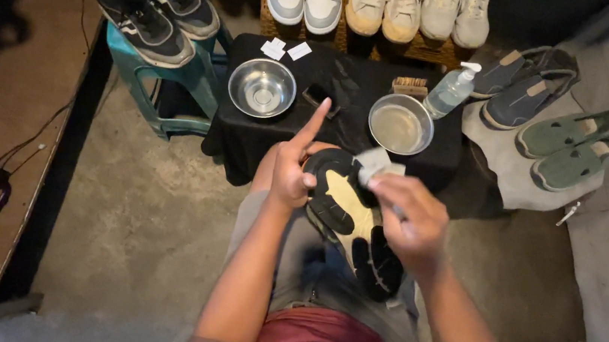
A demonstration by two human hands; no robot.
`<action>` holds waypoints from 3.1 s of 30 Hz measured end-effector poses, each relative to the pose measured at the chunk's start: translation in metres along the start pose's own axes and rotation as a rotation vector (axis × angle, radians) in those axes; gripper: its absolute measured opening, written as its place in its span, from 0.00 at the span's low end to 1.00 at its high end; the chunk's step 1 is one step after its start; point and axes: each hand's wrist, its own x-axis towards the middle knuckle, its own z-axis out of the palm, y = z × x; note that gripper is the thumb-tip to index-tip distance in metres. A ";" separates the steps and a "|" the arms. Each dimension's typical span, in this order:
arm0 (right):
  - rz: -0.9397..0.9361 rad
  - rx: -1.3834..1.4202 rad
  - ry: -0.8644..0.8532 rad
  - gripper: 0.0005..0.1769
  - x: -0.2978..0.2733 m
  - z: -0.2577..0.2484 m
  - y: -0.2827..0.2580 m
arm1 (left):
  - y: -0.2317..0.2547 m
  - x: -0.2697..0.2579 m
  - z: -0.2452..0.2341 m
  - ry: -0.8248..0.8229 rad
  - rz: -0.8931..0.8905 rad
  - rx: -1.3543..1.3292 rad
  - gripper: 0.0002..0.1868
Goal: The person cleans the sole of a sneaker using a small brush and a cloth. They scrub the sole with the brush, then wipe it with the cloth, repeating the process to remove dirt.
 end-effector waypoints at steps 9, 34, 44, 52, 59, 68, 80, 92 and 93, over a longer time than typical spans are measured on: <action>-0.135 -0.210 -0.095 0.22 0.005 0.026 -0.010 | 0.000 -0.004 0.013 -0.008 0.029 0.051 0.71; 0.145 -0.011 -0.033 0.14 -0.021 0.015 0.013 | 0.011 -0.013 0.012 -0.018 0.080 -0.266 0.67; 0.259 -0.051 -0.179 0.10 -0.063 -0.023 -0.002 | -0.012 -0.011 0.007 -0.105 0.229 -0.359 0.68; 0.072 -0.028 0.261 0.08 0.003 0.007 -0.015 | 0.000 -0.013 0.021 -0.132 0.201 -0.582 0.83; -0.204 -0.003 -0.166 0.20 0.007 0.027 -0.002 | 0.024 -0.012 0.027 0.026 0.108 0.006 0.77; 0.099 -0.108 0.101 0.08 0.008 0.024 0.001 | 0.004 -0.022 0.023 -0.041 0.089 -0.308 0.79; 0.129 -0.052 -0.026 0.10 0.005 0.037 -0.038 | 0.013 -0.015 0.024 -0.044 0.103 -0.017 0.82; 0.099 -0.045 0.014 0.03 0.002 0.003 -0.030 | 0.015 -0.011 0.018 -0.014 0.053 -0.136 0.83; 0.093 -0.151 0.130 0.08 0.007 0.001 -0.023 | 0.021 -0.009 0.021 -0.024 0.069 -0.125 0.83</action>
